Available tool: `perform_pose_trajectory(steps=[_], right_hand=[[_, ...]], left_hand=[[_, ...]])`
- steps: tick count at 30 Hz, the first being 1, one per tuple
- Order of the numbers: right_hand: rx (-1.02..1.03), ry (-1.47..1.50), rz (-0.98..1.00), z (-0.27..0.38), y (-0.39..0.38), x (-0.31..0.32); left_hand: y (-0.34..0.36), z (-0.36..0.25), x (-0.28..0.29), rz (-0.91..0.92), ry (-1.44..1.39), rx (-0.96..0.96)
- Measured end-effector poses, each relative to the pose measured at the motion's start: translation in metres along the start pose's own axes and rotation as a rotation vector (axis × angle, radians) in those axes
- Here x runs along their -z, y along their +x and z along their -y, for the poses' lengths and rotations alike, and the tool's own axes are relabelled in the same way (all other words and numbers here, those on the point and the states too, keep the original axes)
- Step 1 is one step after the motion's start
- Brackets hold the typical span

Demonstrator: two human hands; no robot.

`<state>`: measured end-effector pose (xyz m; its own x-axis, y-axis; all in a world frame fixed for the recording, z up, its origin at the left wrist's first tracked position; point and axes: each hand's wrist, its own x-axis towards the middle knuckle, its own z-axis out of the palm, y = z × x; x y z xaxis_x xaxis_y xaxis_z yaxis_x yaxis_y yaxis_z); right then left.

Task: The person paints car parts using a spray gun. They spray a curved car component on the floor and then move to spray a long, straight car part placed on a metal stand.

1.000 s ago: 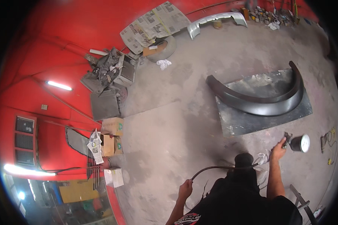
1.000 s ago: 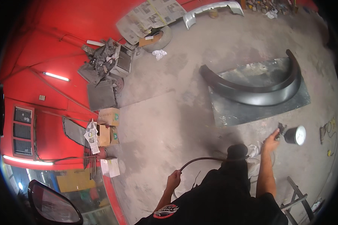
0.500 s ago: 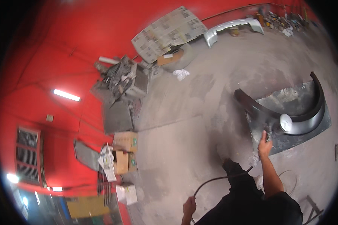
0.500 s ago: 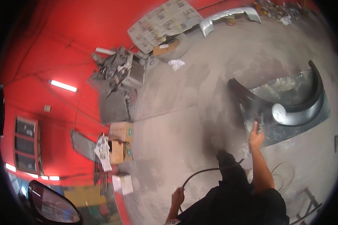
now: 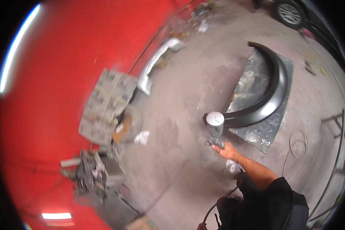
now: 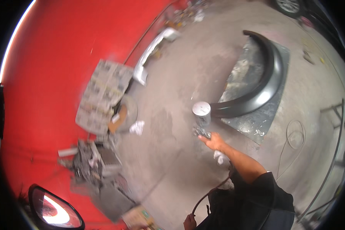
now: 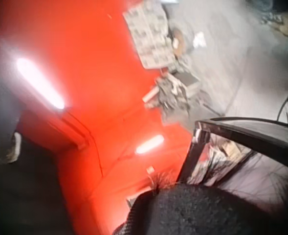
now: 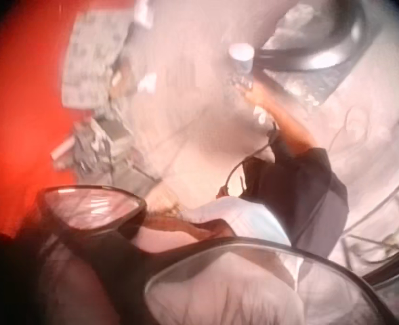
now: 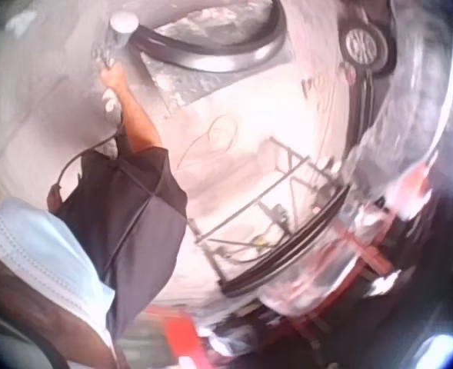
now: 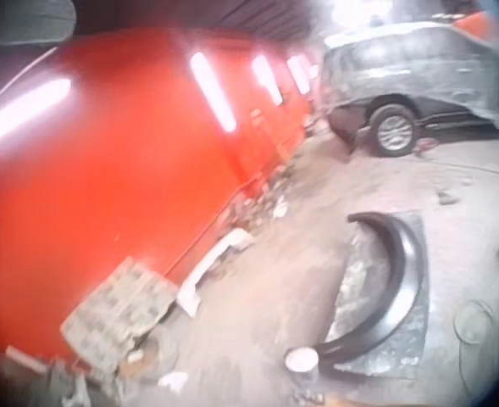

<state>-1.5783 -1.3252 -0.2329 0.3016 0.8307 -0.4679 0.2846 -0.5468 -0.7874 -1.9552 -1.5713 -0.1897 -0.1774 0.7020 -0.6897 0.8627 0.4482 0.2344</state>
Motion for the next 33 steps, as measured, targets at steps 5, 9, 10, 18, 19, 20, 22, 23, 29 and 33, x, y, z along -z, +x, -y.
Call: perform_pose_trajectory(steps=[5, 9, 10, 18, 19, 20, 22, 23, 29, 33], right_hand=[[-0.151, 0.214, -0.63, -0.022, -0.094, 0.048], [-0.274, 0.329, -1.118, -0.05, -0.17, 0.059], [-0.266, 0.344, -1.216, -0.048, -0.193, 0.059], [-0.437, 0.639, -1.328, -0.025, -0.501, -0.005], [-0.479, 0.658, -1.414, -0.025, -0.53, -0.016], [-0.521, 0.672, -1.489, -0.027, -0.561, -0.03], [-0.594, 0.814, -1.557, -0.036, -0.624, -0.052], [-0.562, 0.853, -1.684, -0.043, -0.653, -0.065], [-0.544, 1.023, -2.206, -0.084, -0.816, -0.124], [-0.535, 0.99, -2.464, -0.122, -0.931, -0.133]], left_hand=[[0.063, -0.028, 0.061, 0.049, 0.168, -0.391], [0.108, -0.054, 0.081, 0.148, 0.356, -0.686], [0.114, -0.062, 0.088, 0.168, 0.401, -0.755], [0.06, -0.105, 0.076, 0.398, 0.749, -1.238], [0.049, -0.108, 0.072, 0.424, 0.791, -1.281], [0.036, -0.108, 0.067, 0.447, 0.831, -1.317], [0.009, -0.108, 0.054, 0.497, 0.892, -1.39], [-0.007, -0.105, 0.046, 0.527, 0.923, -1.426], [-0.095, -0.089, -0.015, 0.654, 1.046, -1.592], [-0.168, -0.065, -0.072, 0.745, 1.091, -1.665]])
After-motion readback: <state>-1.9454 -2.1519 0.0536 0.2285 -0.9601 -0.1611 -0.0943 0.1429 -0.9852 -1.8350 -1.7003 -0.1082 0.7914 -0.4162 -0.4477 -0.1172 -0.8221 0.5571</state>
